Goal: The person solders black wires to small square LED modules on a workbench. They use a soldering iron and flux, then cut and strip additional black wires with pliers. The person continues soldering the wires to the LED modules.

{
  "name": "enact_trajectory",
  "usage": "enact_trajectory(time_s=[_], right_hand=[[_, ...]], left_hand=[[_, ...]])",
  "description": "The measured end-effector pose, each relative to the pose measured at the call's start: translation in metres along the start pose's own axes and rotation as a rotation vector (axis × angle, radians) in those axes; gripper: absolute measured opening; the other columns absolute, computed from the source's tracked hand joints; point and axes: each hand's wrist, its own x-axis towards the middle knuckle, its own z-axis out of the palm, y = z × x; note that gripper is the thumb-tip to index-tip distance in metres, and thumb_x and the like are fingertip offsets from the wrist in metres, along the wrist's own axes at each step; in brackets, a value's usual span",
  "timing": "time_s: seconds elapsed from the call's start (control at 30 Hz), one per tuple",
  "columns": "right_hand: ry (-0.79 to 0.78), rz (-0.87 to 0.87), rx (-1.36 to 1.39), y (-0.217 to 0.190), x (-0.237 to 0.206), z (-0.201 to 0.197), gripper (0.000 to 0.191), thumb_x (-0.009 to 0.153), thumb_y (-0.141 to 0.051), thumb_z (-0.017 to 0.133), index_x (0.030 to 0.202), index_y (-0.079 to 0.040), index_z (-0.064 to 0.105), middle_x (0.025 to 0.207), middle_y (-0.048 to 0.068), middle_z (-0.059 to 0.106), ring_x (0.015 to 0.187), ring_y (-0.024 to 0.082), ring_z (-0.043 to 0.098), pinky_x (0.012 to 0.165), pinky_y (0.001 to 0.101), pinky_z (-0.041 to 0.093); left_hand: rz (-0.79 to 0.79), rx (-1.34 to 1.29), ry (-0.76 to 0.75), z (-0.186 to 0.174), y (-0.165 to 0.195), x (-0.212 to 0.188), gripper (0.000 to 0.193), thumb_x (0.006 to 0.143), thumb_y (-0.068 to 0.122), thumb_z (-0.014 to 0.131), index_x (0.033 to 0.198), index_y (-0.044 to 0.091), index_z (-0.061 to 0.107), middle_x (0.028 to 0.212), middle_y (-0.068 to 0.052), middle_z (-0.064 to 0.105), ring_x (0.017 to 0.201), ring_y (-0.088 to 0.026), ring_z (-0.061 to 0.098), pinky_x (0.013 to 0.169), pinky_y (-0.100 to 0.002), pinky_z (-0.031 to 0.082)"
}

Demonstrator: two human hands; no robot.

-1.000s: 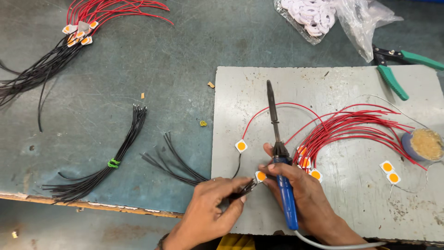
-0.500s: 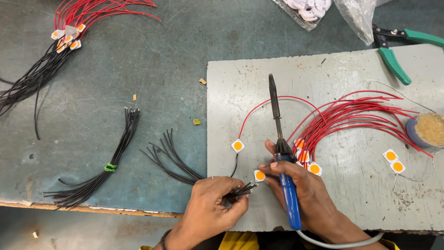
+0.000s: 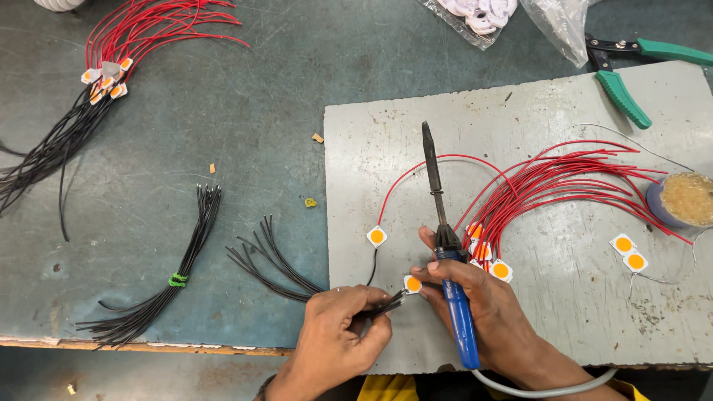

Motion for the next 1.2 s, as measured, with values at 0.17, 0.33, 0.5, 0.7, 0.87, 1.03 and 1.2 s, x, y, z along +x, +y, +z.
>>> enact_trajectory(time_s=[0.17, 0.33, 0.5, 0.7, 0.87, 1.03, 1.2], right_hand=[[-0.01, -0.013, 0.017, 0.0, -0.002, 0.0, 0.06, 0.085, 0.008, 0.073, 0.13, -0.012, 0.04, 0.147, 0.029, 0.053, 0.104, 0.022, 0.079, 0.084, 0.0318, 0.066], [-0.001, -0.016, 0.005, 0.002, -0.001, 0.004, 0.062, 0.084, 0.007, 0.074, 0.132, -0.012, 0.039, 0.146, 0.025, 0.055, 0.103, 0.021, 0.079, 0.082, 0.0309, 0.064], [-0.001, -0.006, 0.007, -0.003, 0.003, 0.006, 0.06, 0.084, 0.008, 0.074, 0.129, -0.012, 0.04, 0.148, 0.027, 0.054, 0.102, 0.02, 0.08, 0.082, 0.0304, 0.066], [-0.009, -0.033, 0.016, -0.007, 0.005, 0.011, 0.061, 0.084, 0.009, 0.074, 0.13, -0.012, 0.04, 0.147, 0.028, 0.053, 0.103, 0.022, 0.079, 0.084, 0.0317, 0.066], [-0.003, -0.011, -0.014, -0.006, 0.006, 0.022, 0.063, 0.084, 0.005, 0.077, 0.131, -0.013, 0.04, 0.143, 0.022, 0.059, 0.104, 0.021, 0.079, 0.082, 0.0323, 0.061], [-0.003, -0.041, -0.007, -0.002, 0.011, 0.019, 0.062, 0.084, 0.007, 0.076, 0.13, -0.013, 0.04, 0.145, 0.029, 0.056, 0.104, 0.022, 0.08, 0.083, 0.0331, 0.063], [-0.014, -0.026, 0.015, -0.007, 0.008, 0.014, 0.061, 0.084, 0.006, 0.076, 0.129, -0.012, 0.039, 0.145, 0.032, 0.054, 0.102, 0.022, 0.08, 0.082, 0.0314, 0.066]], left_hand=[[0.119, 0.017, 0.021, 0.0, 0.0, -0.001, 0.013, 0.076, 0.006, 0.072, 0.088, 0.001, 0.07, 0.067, -0.01, 0.069, 0.056, -0.023, 0.067, 0.055, -0.033, 0.052], [0.063, -0.02, 0.008, -0.003, 0.001, -0.003, 0.027, 0.078, 0.003, 0.067, 0.104, -0.002, 0.069, 0.071, -0.01, 0.071, 0.06, -0.023, 0.07, 0.054, -0.033, 0.054], [0.131, 0.017, 0.029, -0.005, -0.002, -0.004, 0.014, 0.076, 0.004, 0.069, 0.089, 0.0, 0.066, 0.068, -0.01, 0.068, 0.056, -0.024, 0.065, 0.053, -0.036, 0.05], [0.183, 0.059, 0.032, -0.013, -0.006, -0.005, 0.014, 0.076, 0.002, 0.068, 0.09, 0.001, 0.07, 0.064, -0.008, 0.065, 0.054, -0.024, 0.061, 0.055, -0.037, 0.049], [0.111, -0.026, -0.007, -0.023, -0.006, -0.008, 0.027, 0.085, 0.001, 0.067, 0.112, -0.005, 0.063, 0.078, -0.01, 0.072, 0.064, -0.021, 0.07, 0.058, -0.032, 0.056], [-0.046, -0.086, 0.0, -0.016, -0.01, -0.003, 0.013, 0.083, -0.001, 0.07, 0.095, -0.001, 0.064, 0.074, -0.008, 0.075, 0.059, -0.016, 0.073, 0.052, -0.027, 0.056], [0.154, -0.018, 0.115, -0.011, -0.008, -0.009, 0.017, 0.076, 0.001, 0.072, 0.092, -0.001, 0.07, 0.072, -0.009, 0.072, 0.058, -0.017, 0.069, 0.054, -0.029, 0.054]])
